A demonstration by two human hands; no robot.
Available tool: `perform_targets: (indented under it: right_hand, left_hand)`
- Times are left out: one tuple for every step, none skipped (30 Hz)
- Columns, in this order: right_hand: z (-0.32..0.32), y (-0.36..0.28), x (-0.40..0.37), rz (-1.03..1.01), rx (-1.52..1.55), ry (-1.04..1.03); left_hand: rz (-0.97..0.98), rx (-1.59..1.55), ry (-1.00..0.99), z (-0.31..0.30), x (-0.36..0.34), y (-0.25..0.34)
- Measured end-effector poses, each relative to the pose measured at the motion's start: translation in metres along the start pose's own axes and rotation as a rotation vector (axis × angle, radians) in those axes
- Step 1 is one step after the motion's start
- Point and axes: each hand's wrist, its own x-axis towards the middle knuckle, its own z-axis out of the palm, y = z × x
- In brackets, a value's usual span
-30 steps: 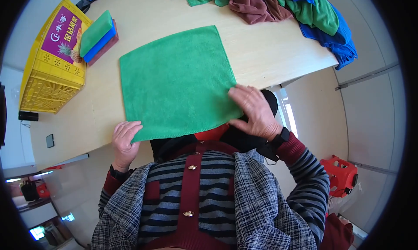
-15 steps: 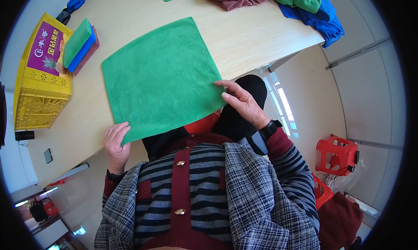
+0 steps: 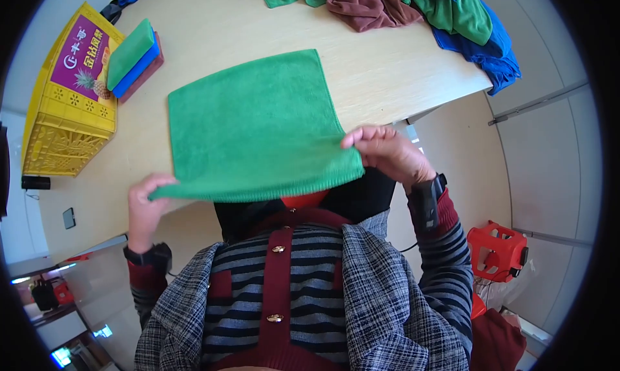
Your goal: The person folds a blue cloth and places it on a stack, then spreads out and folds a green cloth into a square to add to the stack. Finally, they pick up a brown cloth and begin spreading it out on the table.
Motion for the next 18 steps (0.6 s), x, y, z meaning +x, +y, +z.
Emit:
perform_targets:
  right_hand:
    - [0.000,-0.009,0.012,-0.067,0.092,-0.019]
    - [0.000,-0.019,0.025,-0.136,0.184,-0.038]
    - [0.000,-0.030,0.037,-0.206,0.275,-0.058]
    - [-0.003,-0.035,0.050,-0.217,0.265,-0.065]
    - [-0.011,-0.036,0.067,-0.194,0.339,-0.051]
    - [-0.018,-0.034,0.082,-0.172,0.412,-0.036]
    - [-0.026,-0.037,0.102,-0.137,0.483,-0.028]
    - [-0.028,-0.036,0.112,-0.140,0.475,-0.031]
    - [-0.029,-0.034,0.122,-0.112,0.492,0.025]
    - [-0.031,-0.032,0.132,-0.084,0.510,0.081]
    - [-0.031,-0.033,0.137,-0.057,0.530,0.138]
    - [-0.027,-0.036,0.137,-0.058,0.527,0.137]
    - [-0.024,-0.037,0.135,-0.076,0.501,0.162]
    - [-0.019,-0.038,0.131,-0.092,0.476,0.186]
    - [-0.014,-0.036,0.127,-0.108,0.450,0.211]
    - [-0.012,-0.035,0.126,-0.103,0.450,0.210]
    - [-0.011,-0.034,0.123,-0.133,0.395,0.251]
    - [-0.009,-0.031,0.118,-0.164,0.342,0.293]
  left_hand:
    - [-0.062,-0.007,0.008,-0.006,0.014,-0.005]
    - [-0.122,-0.015,0.017,-0.010,0.033,-0.010]
    - [-0.121,-0.015,0.047,-0.011,0.054,-0.013]
    - [-0.114,-0.016,0.076,-0.010,0.074,-0.018]
    - [-0.095,-0.027,0.090,-0.008,0.094,-0.034]
    - [-0.075,-0.039,0.103,-0.003,0.111,-0.056]
    - [-0.075,-0.039,0.119,0.005,0.133,-0.082]
    - [-0.111,-0.118,0.145,0.014,0.150,-0.107]
    - [-0.148,-0.198,0.169,0.018,0.159,-0.111]
    - [-0.146,-0.200,0.173,0.019,0.163,-0.116]
    - [-0.162,-0.195,0.161,0.022,0.166,-0.114]
    - [-0.180,-0.190,0.148,0.024,0.168,-0.112]
    - [-0.203,-0.185,0.134,0.026,0.168,-0.111]
    - [-0.209,-0.186,0.136,0.027,0.166,-0.113]
    - [-0.188,-0.244,0.158,0.028,0.163,-0.115]
    - [-0.166,-0.300,0.181,0.028,0.161,-0.116]
    - [-0.139,-0.357,0.204,0.028,0.160,-0.115]
    - [-0.137,-0.358,0.202,0.027,0.155,-0.113]
